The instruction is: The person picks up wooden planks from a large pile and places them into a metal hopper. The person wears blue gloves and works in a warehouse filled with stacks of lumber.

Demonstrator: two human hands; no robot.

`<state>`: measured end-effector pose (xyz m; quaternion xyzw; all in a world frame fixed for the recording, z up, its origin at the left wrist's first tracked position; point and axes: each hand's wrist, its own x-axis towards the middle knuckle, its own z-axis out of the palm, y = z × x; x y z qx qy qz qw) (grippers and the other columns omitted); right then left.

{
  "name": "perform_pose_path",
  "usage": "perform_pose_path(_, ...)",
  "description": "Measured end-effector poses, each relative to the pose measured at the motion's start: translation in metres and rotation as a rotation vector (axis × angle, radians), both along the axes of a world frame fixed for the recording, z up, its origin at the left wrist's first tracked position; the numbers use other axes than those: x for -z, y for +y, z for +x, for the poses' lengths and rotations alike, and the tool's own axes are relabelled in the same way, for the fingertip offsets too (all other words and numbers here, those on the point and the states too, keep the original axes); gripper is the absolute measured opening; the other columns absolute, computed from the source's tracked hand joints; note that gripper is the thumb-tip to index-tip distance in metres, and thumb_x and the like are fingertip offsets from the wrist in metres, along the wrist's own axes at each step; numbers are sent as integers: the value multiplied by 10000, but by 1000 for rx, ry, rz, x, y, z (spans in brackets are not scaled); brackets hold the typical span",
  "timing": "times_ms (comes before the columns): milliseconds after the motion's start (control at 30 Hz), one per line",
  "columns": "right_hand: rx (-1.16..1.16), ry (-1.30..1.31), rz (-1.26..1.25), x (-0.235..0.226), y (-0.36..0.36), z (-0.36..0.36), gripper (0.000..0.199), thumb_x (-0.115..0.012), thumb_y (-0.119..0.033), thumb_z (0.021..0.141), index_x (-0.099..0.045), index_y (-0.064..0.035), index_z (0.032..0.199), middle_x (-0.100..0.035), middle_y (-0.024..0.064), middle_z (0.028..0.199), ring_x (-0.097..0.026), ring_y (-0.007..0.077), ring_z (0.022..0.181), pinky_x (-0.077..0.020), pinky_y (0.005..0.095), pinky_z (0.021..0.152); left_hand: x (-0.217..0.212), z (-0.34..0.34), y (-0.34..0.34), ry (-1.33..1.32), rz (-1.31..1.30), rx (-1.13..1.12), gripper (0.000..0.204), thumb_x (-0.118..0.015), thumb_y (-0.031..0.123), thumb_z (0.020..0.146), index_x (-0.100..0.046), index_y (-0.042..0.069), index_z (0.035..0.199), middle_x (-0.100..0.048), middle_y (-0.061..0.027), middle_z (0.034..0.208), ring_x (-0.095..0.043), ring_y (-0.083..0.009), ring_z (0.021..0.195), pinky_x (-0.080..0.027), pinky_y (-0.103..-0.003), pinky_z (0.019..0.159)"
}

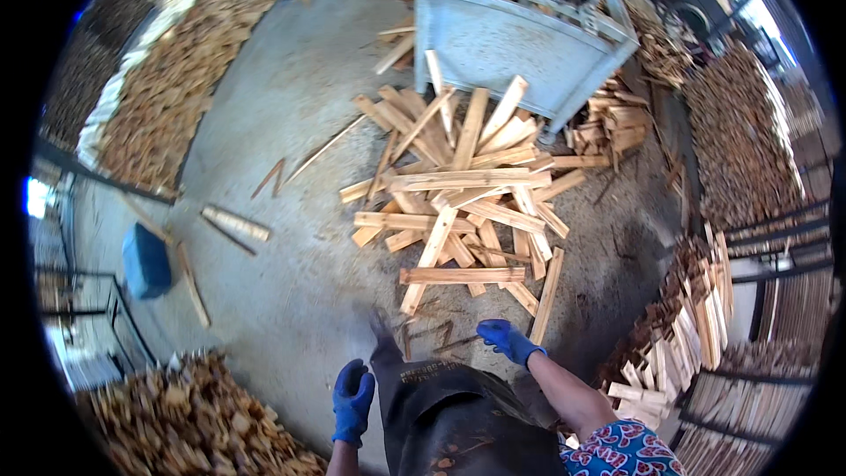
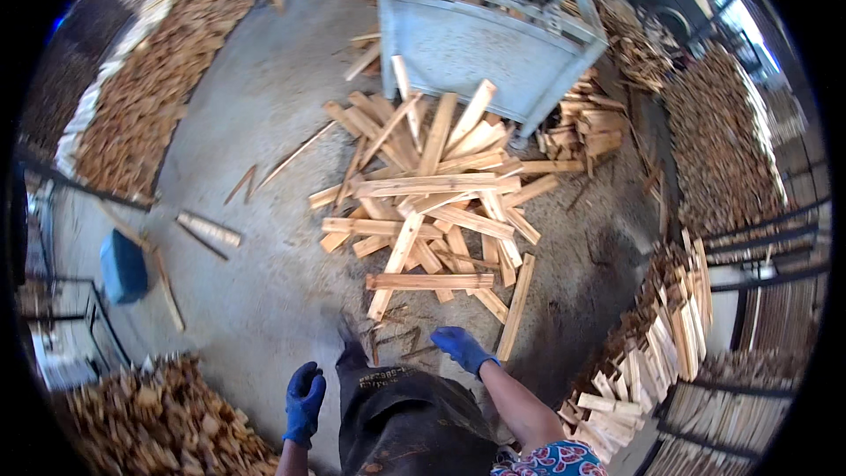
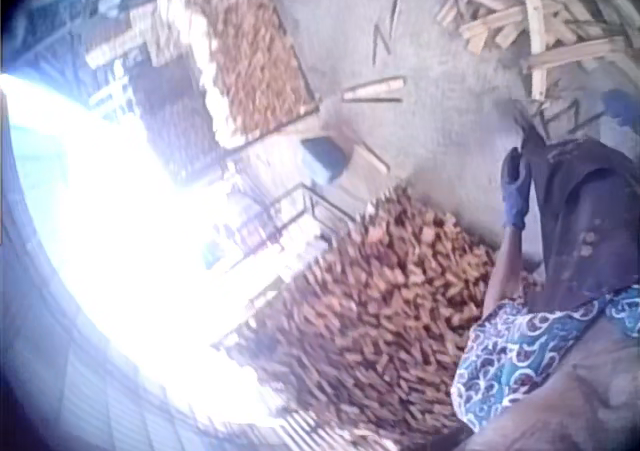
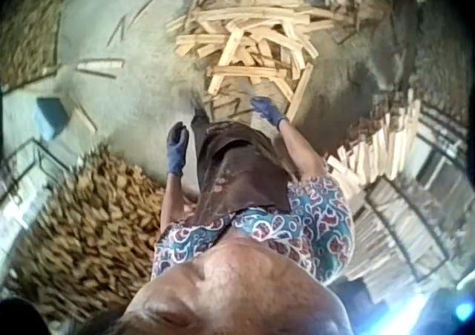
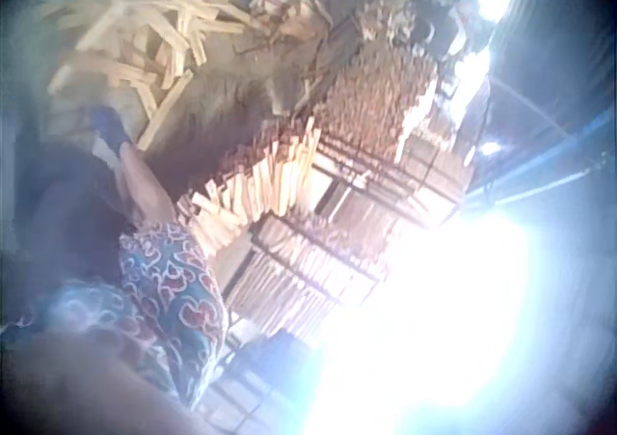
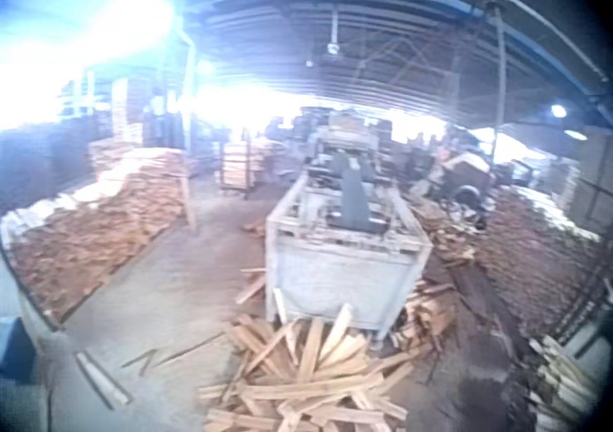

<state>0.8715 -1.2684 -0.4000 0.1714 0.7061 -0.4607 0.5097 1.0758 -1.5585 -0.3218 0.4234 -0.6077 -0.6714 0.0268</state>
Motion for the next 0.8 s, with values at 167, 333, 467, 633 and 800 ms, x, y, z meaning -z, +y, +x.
perform_pose_path(167,144,87,-23,23,-2,-22,577,-739,-365,853,-550,-55,1302,-660,64,1136,-611,142,943,-486,258,785,81,-161,-83,55,-197,557,518,-740,180,837,-544,-9,1278,-617,-146,1225,-591,-248,1136,-454,-347,985)
perform_pose_path(333,254,-4,60,102,-1,-88,736,-704,-377,874,-376,-31,1435,-633,85,1223,-590,170,1117,-477,312,908,200,-344,-107,216,-623,850,788,-825,356,704,-485,-1,1319,-570,-233,1246,-555,-364,1165,-438,-444,1003)
perform_pose_path(467,823,114,-230,265,11,-140,632,-648,-323,912,-375,-120,1445,-605,47,1286,-610,209,1066,-491,379,845,271,-455,-102,151,-918,1196,1071,-816,494,648,-274,83,1475,-356,-268,1455,-334,-457,1345,-309,-528,1101)
perform_pose_path(633,1318,131,-265,407,-8,-233,560,-568,-529,901,-524,-161,1321,-541,75,1364,-424,253,1303,-335,467,1044,391,-553,-93,43,-1183,1323,1232,-826,616,555,-223,123,1510,-333,-243,1490,-316,-446,1365,-295,-519,1122)
perform_pose_path(800,1864,409,-698,437,-19,-275,323,-683,-162,892,-563,-152,1192,-659,21,1111,-643,201,1003,-545,418,884,397,-583,-83,-32,-974,1465,1111,-855,585,571,-397,28,1416,-557,-258,1298,-552,-401,1193,-448,-446,1014)
